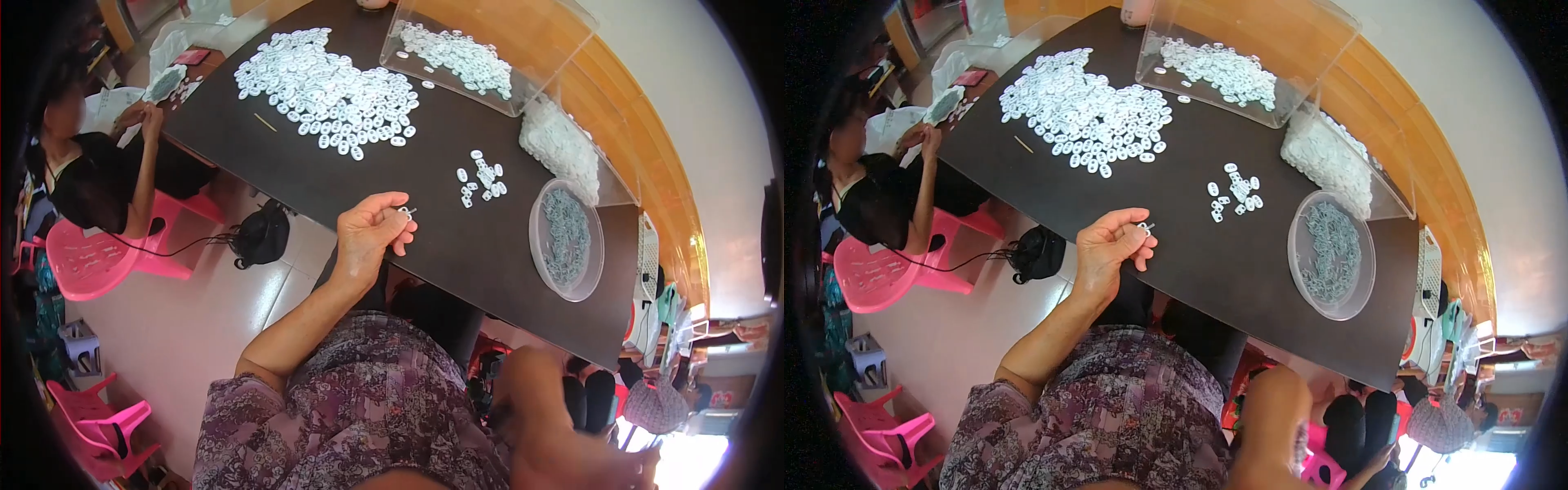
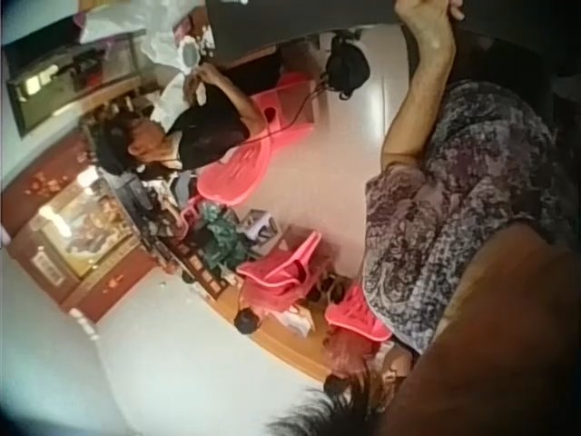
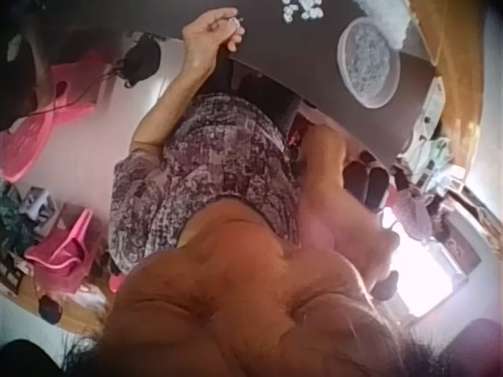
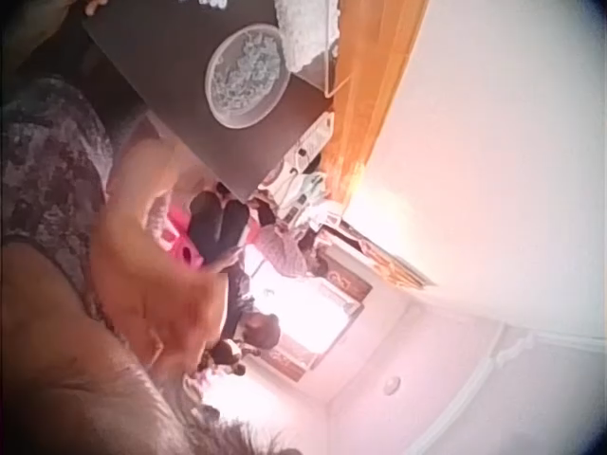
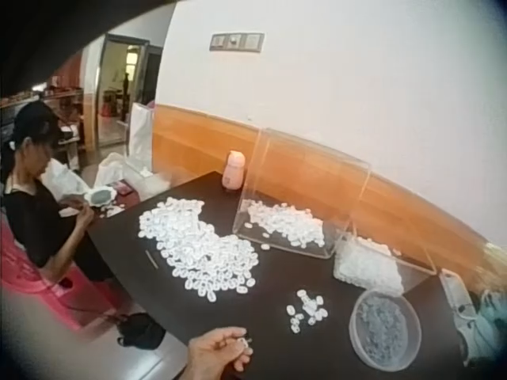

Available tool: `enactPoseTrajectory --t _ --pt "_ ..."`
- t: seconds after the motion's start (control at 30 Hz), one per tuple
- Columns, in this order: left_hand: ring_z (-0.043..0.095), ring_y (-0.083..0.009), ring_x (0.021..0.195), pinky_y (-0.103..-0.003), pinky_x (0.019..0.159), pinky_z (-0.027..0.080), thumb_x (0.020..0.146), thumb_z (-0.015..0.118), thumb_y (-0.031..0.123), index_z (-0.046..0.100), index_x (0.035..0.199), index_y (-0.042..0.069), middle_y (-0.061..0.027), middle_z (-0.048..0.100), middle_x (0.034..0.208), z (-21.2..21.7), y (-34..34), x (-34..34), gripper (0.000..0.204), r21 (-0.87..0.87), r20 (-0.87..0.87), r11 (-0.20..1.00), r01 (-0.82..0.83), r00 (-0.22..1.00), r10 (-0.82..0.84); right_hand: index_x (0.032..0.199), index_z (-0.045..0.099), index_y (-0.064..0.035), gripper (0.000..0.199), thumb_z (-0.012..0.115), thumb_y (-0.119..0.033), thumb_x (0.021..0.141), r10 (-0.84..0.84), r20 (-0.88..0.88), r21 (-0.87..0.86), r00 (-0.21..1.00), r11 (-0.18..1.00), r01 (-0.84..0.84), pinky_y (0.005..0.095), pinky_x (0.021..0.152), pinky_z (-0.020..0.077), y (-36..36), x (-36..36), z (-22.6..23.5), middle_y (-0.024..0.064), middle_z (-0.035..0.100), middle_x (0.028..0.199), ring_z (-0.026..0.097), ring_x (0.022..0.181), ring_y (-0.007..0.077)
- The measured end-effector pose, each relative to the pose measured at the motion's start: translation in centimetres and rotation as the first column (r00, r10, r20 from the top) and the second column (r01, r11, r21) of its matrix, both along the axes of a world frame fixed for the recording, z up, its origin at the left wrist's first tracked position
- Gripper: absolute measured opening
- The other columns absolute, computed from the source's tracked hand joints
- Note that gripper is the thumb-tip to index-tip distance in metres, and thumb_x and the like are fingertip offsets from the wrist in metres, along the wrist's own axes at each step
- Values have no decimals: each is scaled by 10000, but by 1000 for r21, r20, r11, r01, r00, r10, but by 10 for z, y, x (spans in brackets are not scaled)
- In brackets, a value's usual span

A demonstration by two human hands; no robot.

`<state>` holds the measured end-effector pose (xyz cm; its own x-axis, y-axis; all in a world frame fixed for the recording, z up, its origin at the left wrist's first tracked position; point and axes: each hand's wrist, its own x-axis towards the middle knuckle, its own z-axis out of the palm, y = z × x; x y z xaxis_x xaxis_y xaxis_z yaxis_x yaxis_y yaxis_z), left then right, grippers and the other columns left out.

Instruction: Manually inserting small grey inserts into white plastic housing components at a shared workbench.

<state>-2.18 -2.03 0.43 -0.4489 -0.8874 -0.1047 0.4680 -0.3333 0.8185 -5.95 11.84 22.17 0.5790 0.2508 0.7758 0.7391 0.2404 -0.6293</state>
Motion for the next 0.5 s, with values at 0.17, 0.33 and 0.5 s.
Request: enactPoseTrajectory --t 0.17,0.33,0.5 --pt "587 -125 595 -221 510 470 865 565 -1 594 1039 -62 -135 647 792 -6 -6 0 187 -30 30 999 39 999 -38 968 579 73 208 507 -109 899 -528 3 -16 849 849 528 321 599 445 -31 -2 -14 172 602 876 545 697 233" --pt "593 -133 605 -227 515 475 866 573 11 607 1018 -62 -139 649 799 -4 -9 3 173 -78 73 997 -4 997 10 974 586 114 206 520 -58 882 -892 20 -6 452 452 892 327 552 453 -36 -20 -23 209 614 895 554 673 252" --pt "595 -140 605 -234 528 484 866 582 19 603 1045 -64 -134 651 787 0 -7 -3 199 -51 83 998 20 996 -16 980 594 154 207 533 -7 866 -996 83 -15 22 20 1000 333 506 460 -35 -33 -25 246 627 914 563 649 271"
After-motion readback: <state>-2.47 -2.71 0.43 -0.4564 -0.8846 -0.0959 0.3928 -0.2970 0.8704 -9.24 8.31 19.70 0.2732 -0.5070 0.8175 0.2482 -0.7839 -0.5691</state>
